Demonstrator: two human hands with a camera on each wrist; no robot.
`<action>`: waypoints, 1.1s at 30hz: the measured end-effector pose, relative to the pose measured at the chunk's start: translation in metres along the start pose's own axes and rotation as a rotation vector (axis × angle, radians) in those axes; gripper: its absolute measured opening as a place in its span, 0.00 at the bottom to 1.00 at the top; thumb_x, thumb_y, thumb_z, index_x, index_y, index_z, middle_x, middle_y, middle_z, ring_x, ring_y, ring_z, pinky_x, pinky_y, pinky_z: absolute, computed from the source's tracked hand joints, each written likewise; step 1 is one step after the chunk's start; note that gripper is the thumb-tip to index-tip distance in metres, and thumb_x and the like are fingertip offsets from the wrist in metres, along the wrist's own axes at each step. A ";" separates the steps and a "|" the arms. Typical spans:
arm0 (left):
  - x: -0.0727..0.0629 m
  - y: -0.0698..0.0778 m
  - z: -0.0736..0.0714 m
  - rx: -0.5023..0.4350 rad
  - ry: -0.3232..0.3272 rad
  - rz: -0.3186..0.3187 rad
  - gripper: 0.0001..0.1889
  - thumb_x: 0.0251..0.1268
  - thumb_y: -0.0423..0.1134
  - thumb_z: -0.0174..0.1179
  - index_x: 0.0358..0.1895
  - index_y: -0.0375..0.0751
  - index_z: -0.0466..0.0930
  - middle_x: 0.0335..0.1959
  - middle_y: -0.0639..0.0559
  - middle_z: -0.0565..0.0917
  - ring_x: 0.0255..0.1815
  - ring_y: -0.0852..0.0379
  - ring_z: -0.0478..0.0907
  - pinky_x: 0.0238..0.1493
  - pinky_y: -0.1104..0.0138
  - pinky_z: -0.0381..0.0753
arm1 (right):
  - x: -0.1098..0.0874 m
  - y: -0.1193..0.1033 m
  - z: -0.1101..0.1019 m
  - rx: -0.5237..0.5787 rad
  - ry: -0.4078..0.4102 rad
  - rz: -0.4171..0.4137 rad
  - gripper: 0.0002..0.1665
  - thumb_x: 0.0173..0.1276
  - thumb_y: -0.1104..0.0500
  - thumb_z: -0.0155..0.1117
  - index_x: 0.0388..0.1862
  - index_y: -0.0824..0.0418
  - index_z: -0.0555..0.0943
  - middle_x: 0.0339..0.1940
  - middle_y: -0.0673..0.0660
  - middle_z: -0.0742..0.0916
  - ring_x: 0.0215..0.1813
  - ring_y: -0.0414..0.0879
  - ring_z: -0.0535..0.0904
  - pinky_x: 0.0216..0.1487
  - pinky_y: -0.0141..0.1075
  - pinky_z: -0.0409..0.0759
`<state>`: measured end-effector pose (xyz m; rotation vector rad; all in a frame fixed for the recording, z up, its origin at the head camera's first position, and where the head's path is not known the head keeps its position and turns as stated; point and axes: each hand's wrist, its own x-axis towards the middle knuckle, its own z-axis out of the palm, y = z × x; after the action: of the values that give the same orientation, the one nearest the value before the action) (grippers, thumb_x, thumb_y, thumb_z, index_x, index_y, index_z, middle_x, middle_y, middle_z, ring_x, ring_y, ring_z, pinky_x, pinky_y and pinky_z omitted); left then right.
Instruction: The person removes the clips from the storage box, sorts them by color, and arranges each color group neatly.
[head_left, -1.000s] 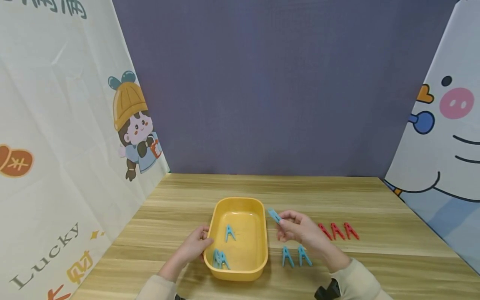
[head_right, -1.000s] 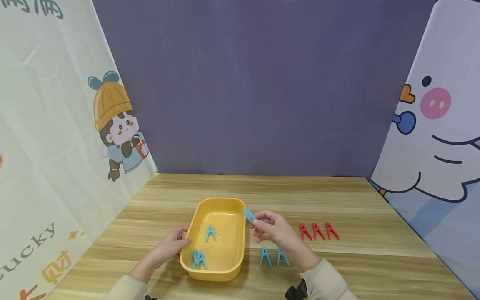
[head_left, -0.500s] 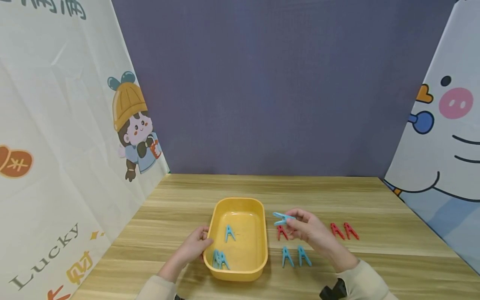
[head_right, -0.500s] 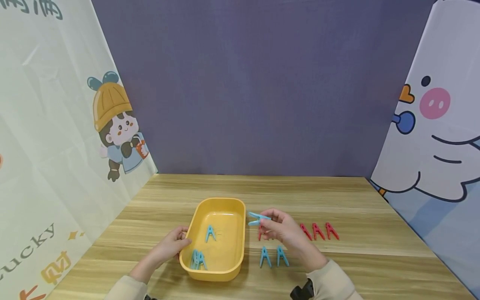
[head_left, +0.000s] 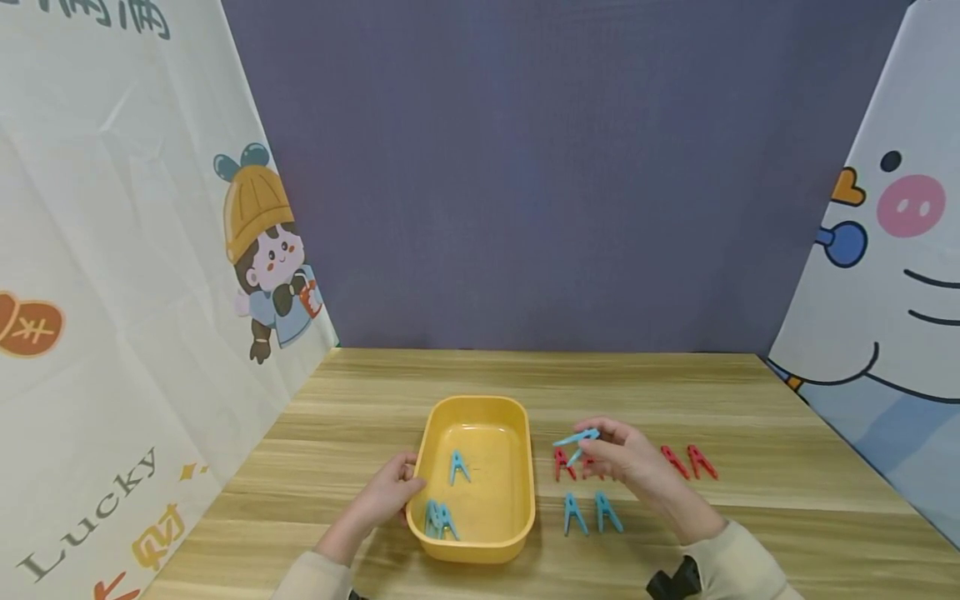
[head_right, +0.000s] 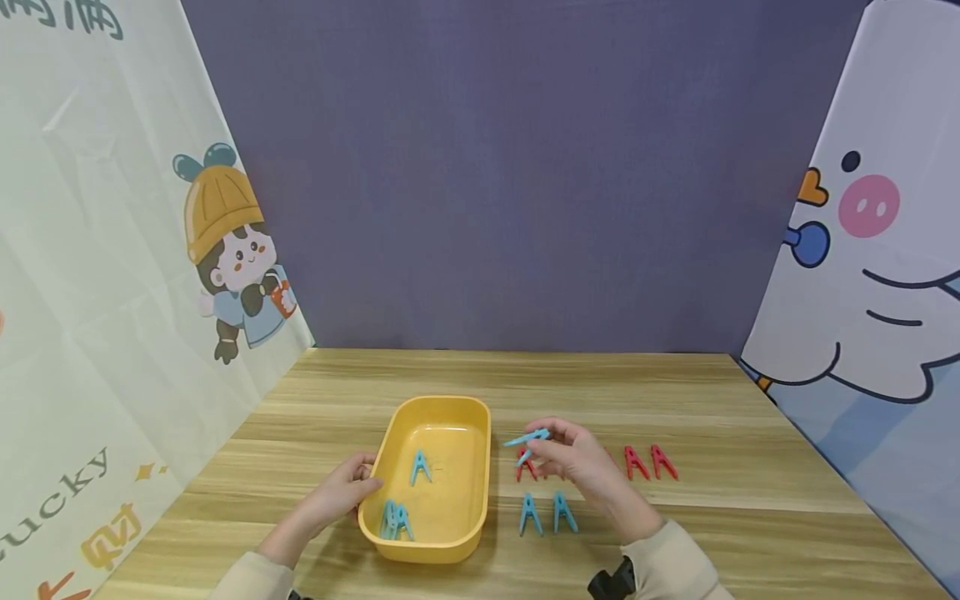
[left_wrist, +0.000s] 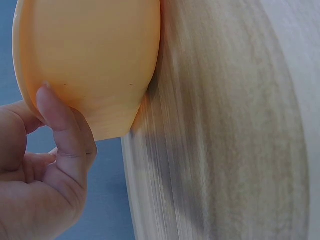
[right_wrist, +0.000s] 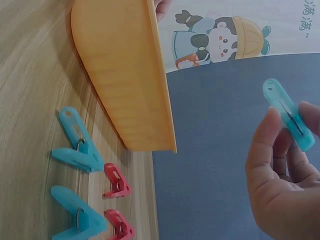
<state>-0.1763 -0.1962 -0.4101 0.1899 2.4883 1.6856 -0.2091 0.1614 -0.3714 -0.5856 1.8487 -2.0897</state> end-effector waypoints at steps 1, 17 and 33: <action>0.000 0.000 0.000 0.000 0.003 0.000 0.19 0.65 0.32 0.49 0.56 0.25 0.61 0.30 0.45 0.68 0.19 0.56 0.72 0.18 0.59 0.78 | 0.000 0.000 -0.001 -0.005 0.002 -0.002 0.09 0.66 0.63 0.57 0.45 0.57 0.77 0.37 0.56 0.76 0.33 0.45 0.79 0.35 0.35 0.80; 0.000 0.000 0.001 0.009 0.010 0.003 0.19 0.66 0.32 0.49 0.56 0.25 0.61 0.30 0.45 0.68 0.20 0.55 0.72 0.19 0.58 0.78 | -0.006 -0.002 -0.014 -0.093 0.035 0.020 0.24 0.65 0.62 0.59 0.57 0.67 0.65 0.40 0.57 0.76 0.41 0.48 0.78 0.41 0.39 0.80; 0.001 0.000 0.000 0.000 0.007 -0.007 0.18 0.65 0.32 0.49 0.55 0.26 0.62 0.30 0.46 0.66 0.21 0.57 0.71 0.18 0.62 0.76 | -0.011 0.002 -0.029 -0.170 0.039 0.051 0.28 0.65 0.62 0.59 0.60 0.70 0.62 0.40 0.59 0.73 0.39 0.49 0.75 0.41 0.40 0.79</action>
<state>-0.1775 -0.1958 -0.4102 0.1756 2.4910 1.6873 -0.2136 0.1919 -0.3777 -0.5343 2.0551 -1.9384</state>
